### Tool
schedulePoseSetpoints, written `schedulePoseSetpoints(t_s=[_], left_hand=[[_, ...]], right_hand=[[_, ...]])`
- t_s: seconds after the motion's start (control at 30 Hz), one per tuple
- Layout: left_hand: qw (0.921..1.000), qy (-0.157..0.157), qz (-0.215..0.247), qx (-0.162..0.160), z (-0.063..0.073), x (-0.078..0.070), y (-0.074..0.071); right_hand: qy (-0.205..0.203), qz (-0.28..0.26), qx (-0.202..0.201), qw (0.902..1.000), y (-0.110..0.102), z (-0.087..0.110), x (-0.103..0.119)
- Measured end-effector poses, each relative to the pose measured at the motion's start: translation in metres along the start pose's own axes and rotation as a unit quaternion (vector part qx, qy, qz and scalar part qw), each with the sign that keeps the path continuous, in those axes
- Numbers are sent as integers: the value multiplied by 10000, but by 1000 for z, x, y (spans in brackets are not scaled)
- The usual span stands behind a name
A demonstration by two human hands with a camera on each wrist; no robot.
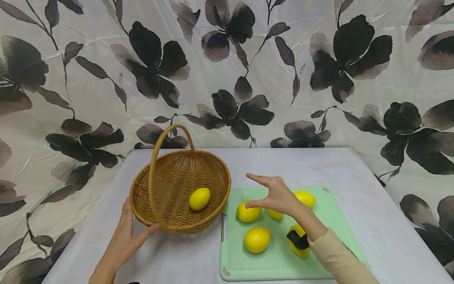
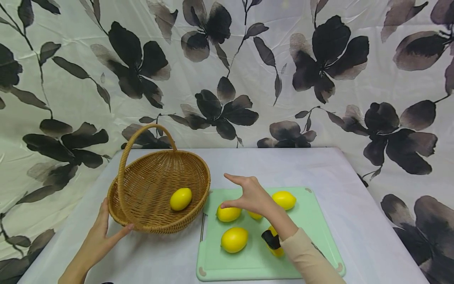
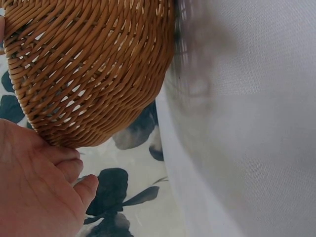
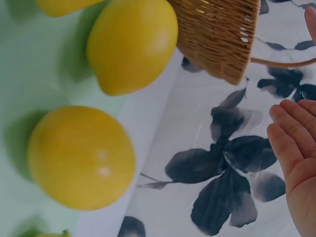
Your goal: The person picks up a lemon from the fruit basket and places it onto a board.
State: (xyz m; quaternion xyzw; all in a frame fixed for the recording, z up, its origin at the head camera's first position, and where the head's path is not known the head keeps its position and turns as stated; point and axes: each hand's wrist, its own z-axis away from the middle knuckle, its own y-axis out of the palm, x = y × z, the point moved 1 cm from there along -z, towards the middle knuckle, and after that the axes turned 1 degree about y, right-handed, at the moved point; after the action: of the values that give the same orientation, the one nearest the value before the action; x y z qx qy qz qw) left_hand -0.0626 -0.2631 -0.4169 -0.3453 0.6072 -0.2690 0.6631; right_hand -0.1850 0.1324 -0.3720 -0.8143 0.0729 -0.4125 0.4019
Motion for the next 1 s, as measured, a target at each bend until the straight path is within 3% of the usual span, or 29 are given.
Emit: schedulePoseSetpoints(t_s=[0.43,1.0], left_hand=[[9999,91,77,-84,1,1,0],[9999,53,136,-82,1,0,0]], right_hand=[[-484,96,292,9984,12,-29,16],[-426,330,747,9958,26,-60,33]])
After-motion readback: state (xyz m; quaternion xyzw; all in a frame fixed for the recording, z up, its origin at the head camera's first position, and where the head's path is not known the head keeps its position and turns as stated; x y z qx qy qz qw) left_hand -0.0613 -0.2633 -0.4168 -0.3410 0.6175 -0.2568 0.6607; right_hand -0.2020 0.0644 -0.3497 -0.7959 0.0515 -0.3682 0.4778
